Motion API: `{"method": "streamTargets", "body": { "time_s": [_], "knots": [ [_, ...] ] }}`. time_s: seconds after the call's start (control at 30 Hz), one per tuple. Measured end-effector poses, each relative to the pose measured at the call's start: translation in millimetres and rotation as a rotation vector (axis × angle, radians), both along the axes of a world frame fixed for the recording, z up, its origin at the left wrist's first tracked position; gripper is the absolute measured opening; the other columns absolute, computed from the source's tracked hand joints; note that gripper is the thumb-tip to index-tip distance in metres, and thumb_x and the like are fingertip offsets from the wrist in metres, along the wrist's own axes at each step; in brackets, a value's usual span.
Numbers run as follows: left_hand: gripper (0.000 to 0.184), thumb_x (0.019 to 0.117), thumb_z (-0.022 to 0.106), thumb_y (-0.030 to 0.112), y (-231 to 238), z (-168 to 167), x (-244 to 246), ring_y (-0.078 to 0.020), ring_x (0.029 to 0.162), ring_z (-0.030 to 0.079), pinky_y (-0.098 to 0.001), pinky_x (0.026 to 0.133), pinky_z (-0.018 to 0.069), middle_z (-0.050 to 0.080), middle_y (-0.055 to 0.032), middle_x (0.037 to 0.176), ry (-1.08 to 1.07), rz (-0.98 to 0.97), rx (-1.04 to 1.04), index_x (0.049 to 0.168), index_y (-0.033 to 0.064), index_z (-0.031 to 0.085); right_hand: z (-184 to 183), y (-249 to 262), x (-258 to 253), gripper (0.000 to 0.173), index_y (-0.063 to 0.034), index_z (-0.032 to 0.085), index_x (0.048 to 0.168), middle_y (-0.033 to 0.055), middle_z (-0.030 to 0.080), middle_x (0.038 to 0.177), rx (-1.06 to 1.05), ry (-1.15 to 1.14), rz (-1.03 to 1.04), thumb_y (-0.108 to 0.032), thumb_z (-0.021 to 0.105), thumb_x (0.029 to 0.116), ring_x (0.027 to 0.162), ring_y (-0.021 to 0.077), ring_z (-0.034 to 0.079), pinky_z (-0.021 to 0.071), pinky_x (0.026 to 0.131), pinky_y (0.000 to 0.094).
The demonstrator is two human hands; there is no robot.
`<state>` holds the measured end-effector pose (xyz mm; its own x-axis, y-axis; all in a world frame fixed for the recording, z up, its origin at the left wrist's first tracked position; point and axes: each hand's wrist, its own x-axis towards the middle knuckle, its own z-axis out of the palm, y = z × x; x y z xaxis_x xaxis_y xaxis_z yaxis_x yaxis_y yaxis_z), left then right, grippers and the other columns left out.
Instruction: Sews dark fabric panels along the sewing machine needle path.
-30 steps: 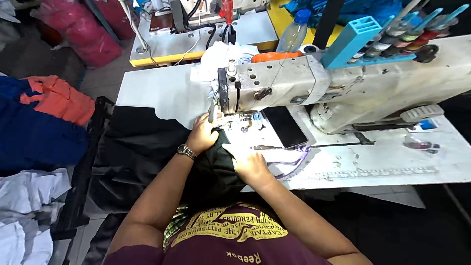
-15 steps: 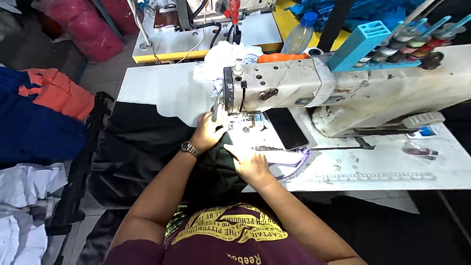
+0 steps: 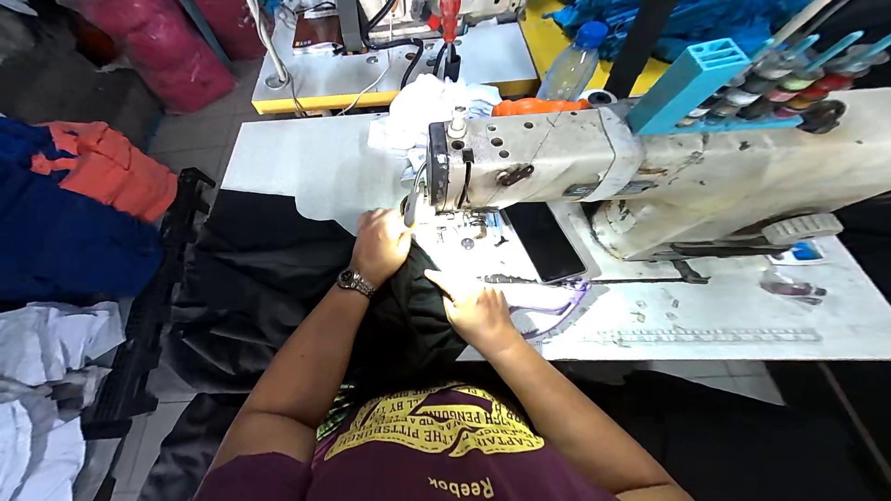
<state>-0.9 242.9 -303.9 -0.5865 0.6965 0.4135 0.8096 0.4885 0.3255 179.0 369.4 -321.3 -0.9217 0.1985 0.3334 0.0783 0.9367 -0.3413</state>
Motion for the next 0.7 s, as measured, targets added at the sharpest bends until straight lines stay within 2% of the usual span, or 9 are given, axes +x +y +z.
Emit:
{"method": "streamTargets", "body": {
  "time_s": [0.13,0.23,0.3,0.33,0.4,0.5,0.57,0.67,0.7],
  "knots": [
    [0.017,0.0957,0.061,0.011,-0.9,3.6,-16.6,-0.0311,0.092,0.068,-0.0526,0.085,0.0530,0.071,-0.0144,0.093,-0.198,0.188,0.078,0.100,0.0041,0.076,0.8,-0.6,-0.1,0.041,-0.0291,0.076,0.124,0.0074,0.078,0.094,0.000,-0.013,-0.007,-0.010,0.057,0.0928,0.069,0.0300,0.073,0.0555,0.054,0.0498],
    [0.030,0.0931,0.071,0.023,-4.3,7.3,-15.5,-0.0226,0.101,0.068,-0.0407,0.092,0.0567,0.070,-0.0134,0.109,-0.293,-0.023,0.168,0.116,0.0032,0.072,1.4,-1.3,-1.2,0.041,-0.0284,0.077,0.124,0.0075,0.078,0.094,0.004,0.002,-0.019,-0.011,0.057,0.0929,0.068,0.0296,0.073,0.0556,0.053,0.0498],
    [0.041,0.0873,0.077,0.040,-6.0,5.9,-14.4,-0.0205,0.110,0.067,-0.0440,0.098,0.0538,0.071,-0.0096,0.115,-0.320,-0.172,0.055,0.113,0.0081,0.075,1.8,-2.3,-1.3,0.040,-0.0270,0.077,0.123,0.0093,0.077,0.091,0.000,0.016,-0.023,-0.010,0.057,0.0919,0.065,0.0311,0.072,0.0546,0.052,0.0506],
    [0.033,0.0882,0.075,0.041,-5.5,2.1,-14.8,-0.0213,0.111,0.064,-0.0476,0.099,0.0496,0.071,-0.0065,0.112,-0.296,-0.211,-0.006,0.108,0.0139,0.078,2.0,-2.3,-1.4,0.041,-0.0268,0.077,0.123,0.0099,0.077,0.089,0.003,0.020,-0.026,-0.010,0.057,0.0914,0.064,0.0314,0.071,0.0539,0.050,0.0509],
    [0.018,0.0944,0.069,0.029,-2.2,-2.7,-14.6,-0.0241,0.107,0.064,-0.0501,0.096,0.0487,0.070,-0.0064,0.103,-0.252,-0.201,-0.054,0.098,0.0145,0.079,3.1,-2.3,-1.6,0.042,-0.0273,0.077,0.124,0.0096,0.077,0.091,0.013,0.002,-0.029,-0.010,0.057,0.0914,0.064,0.0313,0.072,0.0541,0.051,0.0508],
    [0.022,0.0987,0.064,0.025,9.7,12.0,-9.1,-0.0270,0.096,0.069,-0.0507,0.087,0.0549,0.071,-0.0116,0.101,-0.327,-0.058,-0.165,0.099,0.0058,0.074,8.2,-2.8,-3.8,0.044,-0.0265,0.074,0.129,0.0103,0.078,0.097,-0.008,-0.069,-0.030,-0.008,0.056,0.0929,0.072,0.0328,0.074,0.0567,0.055,0.0528],
    [0.026,0.0942,0.064,0.028,21.0,16.8,-8.0,-0.0313,0.093,0.070,-0.0549,0.081,0.0546,0.072,-0.0149,0.098,-0.347,0.051,-0.192,0.095,0.0026,0.070,12.2,-1.3,-6.2,0.044,-0.0260,0.073,0.131,0.0104,0.077,0.105,-0.029,-0.118,-0.034,-0.008,0.055,0.0957,0.080,0.0330,0.075,0.0590,0.061,0.0532],
    [0.029,0.0913,0.068,0.025,30.2,19.4,-11.5,-0.0341,0.096,0.071,-0.0564,0.086,0.0531,0.073,-0.0187,0.101,-0.342,0.017,-0.091,0.107,0.0013,0.071,12.6,4.8,-10.0,0.043,-0.0250,0.074,0.129,0.0123,0.076,0.113,-0.033,-0.096,-0.066,-0.007,0.054,0.0958,0.083,0.0340,0.075,0.0596,0.063,0.0534],
    [0.029,0.0910,0.070,0.023,32.5,17.4,-13.8,-0.0339,0.097,0.071,-0.0553,0.087,0.0539,0.073,-0.0191,0.102,-0.308,-0.028,-0.037,0.109,0.0013,0.071,12.3,6.4,-11.4,0.042,-0.0247,0.074,0.128,0.0137,0.076,0.107,-0.032,-0.082,-0.089,-0.007,0.055,0.0957,0.080,0.0348,0.074,0.0588,0.061,0.0536]
  ]
}}
